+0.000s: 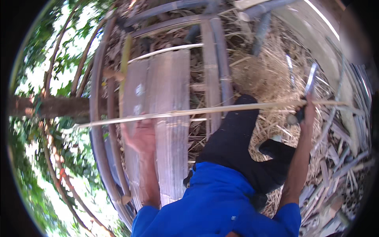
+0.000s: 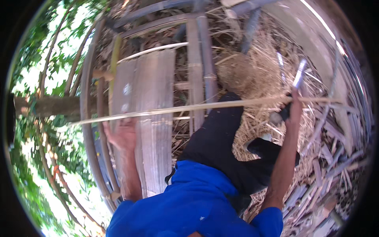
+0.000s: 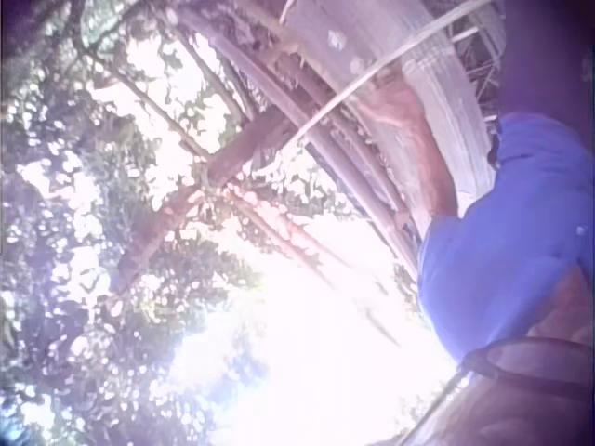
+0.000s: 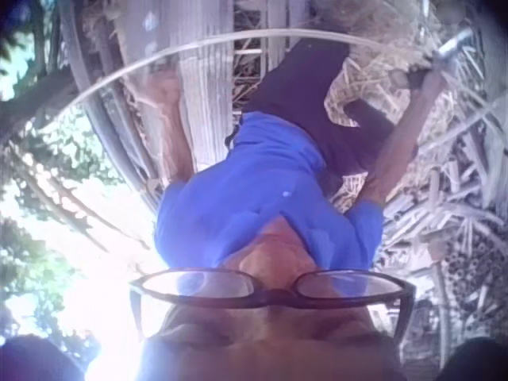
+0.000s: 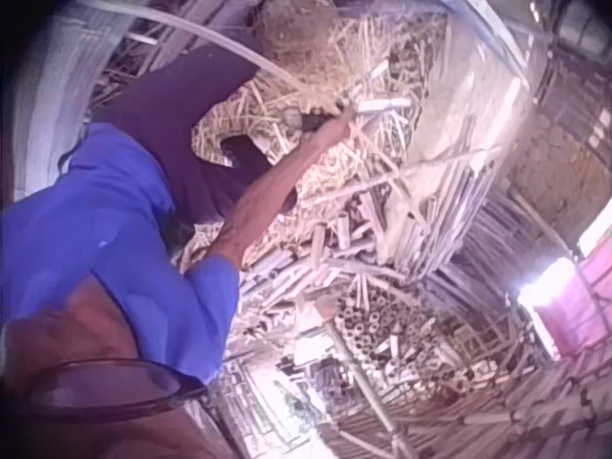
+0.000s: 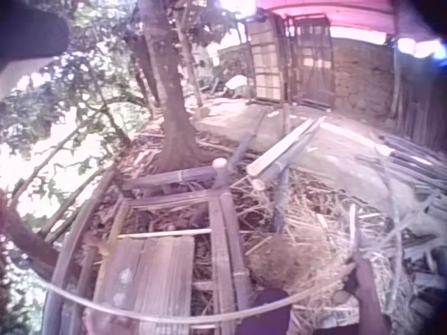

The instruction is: The person uses a knife to shave down a long bamboo strip. They hold the bamboo strip with one hand and pull the knife along its length with the other to remove thin wood shavings.

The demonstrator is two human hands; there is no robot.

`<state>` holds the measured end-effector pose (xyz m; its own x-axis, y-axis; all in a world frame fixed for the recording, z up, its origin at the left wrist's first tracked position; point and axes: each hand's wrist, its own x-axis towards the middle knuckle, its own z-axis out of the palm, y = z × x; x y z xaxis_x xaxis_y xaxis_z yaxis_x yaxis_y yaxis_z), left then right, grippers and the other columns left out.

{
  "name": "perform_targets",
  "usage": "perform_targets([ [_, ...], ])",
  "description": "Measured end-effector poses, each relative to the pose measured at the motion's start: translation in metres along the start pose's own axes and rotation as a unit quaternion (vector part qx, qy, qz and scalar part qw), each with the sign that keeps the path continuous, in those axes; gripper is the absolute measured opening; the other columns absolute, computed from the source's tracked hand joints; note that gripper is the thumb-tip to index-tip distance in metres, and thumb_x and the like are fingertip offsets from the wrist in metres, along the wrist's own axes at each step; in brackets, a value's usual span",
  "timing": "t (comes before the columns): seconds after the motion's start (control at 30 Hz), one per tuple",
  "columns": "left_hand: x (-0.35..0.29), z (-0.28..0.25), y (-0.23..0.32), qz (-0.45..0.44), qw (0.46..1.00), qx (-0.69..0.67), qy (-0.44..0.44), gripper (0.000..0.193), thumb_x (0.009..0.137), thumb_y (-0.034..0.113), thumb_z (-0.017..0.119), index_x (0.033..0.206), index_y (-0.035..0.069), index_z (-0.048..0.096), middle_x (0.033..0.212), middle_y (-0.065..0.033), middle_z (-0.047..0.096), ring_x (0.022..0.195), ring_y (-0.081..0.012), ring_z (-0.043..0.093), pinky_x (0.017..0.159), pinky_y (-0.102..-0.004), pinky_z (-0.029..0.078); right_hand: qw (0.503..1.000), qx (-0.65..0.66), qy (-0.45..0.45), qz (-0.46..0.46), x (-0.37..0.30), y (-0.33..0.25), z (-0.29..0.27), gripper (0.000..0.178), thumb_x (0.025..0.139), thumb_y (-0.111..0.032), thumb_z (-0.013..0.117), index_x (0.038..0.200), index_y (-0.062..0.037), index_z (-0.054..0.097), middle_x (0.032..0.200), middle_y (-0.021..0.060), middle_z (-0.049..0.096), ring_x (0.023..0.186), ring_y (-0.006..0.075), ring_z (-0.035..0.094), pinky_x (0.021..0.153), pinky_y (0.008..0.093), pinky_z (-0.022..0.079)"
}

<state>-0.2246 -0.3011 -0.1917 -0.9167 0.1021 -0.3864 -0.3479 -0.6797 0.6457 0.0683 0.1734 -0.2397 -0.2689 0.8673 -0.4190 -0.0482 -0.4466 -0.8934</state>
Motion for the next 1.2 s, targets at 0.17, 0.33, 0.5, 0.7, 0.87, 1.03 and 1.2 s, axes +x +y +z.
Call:
perform_targets([
  [0.17, 0.056, 0.064, -0.004, 0.272, 0.961, -0.038, 0.022, 0.044, 0.094, 0.044, 0.046, 0.07, 0.008, 0.054, 0.067, -0.0092, 0.056, 0.062, -0.0265, 0.058, 0.065, -0.0395, 0.054, 0.989, 0.087, -0.074, 0.095, 0.031, -0.003, -0.023, 0.045, 0.099, -0.05, 0.063, 0.1, -0.0062, 0.056, 0.078, 0.0034, 0.057, 0.055, 0.0083, 0.052, 0.045, 0.0235, 0.047],
  [0.33, 0.02, 0.234, 0.048, 0.374, 0.908, -0.179, -0.062, 0.034, 0.094, 0.035, 0.042, 0.068, 0.013, 0.039, 0.053, 0.0026, 0.029, 0.039, -0.0127, 0.027, 0.033, -0.0278, 0.022, 0.934, 0.293, -0.094, 0.184, 0.029, -0.009, -0.075, 0.037, 0.101, -0.041, 0.064, 0.107, -0.0057, 0.052, 0.084, 0.0079, 0.058, 0.059, 0.0099, 0.053, 0.046, 0.0245, 0.049],
  [0.5, -0.027, 0.287, 0.077, 0.386, 0.836, -0.162, -0.355, 0.024, 0.089, 0.03, 0.048, 0.074, 0.012, 0.043, 0.055, 0.003, 0.031, 0.045, -0.0118, 0.028, 0.044, -0.0302, 0.027, 0.978, 0.16, 0.058, 0.119, -0.004, 0.027, -0.113, 0.022, 0.098, -0.012, 0.066, 0.113, -0.0055, 0.051, 0.084, 0.0053, 0.059, 0.059, 0.0101, 0.055, 0.044, 0.0256, 0.047],
  [0.7, -0.123, 0.334, -0.024, 0.382, 0.782, -0.14, -0.472, 0.029, 0.085, 0.037, 0.051, 0.074, 0.011, 0.047, 0.057, 0.0016, 0.035, 0.048, -0.013, 0.029, 0.049, -0.0313, 0.026, 0.976, -0.217, -0.026, 0.009, -0.054, -0.002, -0.113, 0.054, 0.093, -0.015, 0.071, 0.143, -0.0079, 0.05, 0.081, 0.0047, 0.061, 0.058, 0.0115, 0.055, 0.051, 0.029, 0.049],
  [0.87, -0.188, 0.37, -0.101, 0.415, 0.759, -0.051, -0.499, 0.034, 0.085, 0.041, 0.054, 0.075, 0.009, 0.05, 0.062, -0.0025, 0.037, 0.053, -0.0165, 0.034, 0.052, -0.0317, 0.028, 0.906, -0.376, -0.086, -0.175, -0.065, -0.014, -0.107, 0.062, 0.092, -0.021, 0.071, 0.147, -0.0074, 0.046, 0.092, 0.0186, 0.069, 0.077, 0.0281, 0.067, 0.077, 0.0384, 0.055],
  [1.03, -0.205, 0.379, -0.097, 0.398, 0.743, -0.147, -0.518, 0.032, 0.081, 0.043, 0.054, 0.072, 0.014, 0.045, 0.052, 0.0021, 0.032, 0.044, -0.0112, 0.032, 0.041, -0.0292, 0.025, 0.911, -0.369, -0.142, -0.12, -0.074, -0.04, -0.121, 0.058, 0.093, -0.02, 0.066, 0.146, -0.0068, 0.046, 0.11, 0.0299, 0.068, 0.102, 0.0448, 0.066, 0.091, 0.0467, 0.051],
  [1.2, -0.205, 0.381, -0.188, 0.43, 0.716, 0.0, -0.55, 0.056, 0.097, 0.067, 0.047, 0.073, 0.017, 0.043, 0.057, 0.0035, 0.033, 0.05, -0.0129, 0.033, 0.053, -0.0278, 0.028, 0.907, -0.385, -0.155, -0.069, -0.048, -0.04, -0.134, 0.056, 0.094, -0.018, 0.064, 0.146, -0.0056, 0.047, 0.111, 0.0308, 0.067, 0.103, 0.046, 0.065, 0.092, 0.0485, 0.051],
])
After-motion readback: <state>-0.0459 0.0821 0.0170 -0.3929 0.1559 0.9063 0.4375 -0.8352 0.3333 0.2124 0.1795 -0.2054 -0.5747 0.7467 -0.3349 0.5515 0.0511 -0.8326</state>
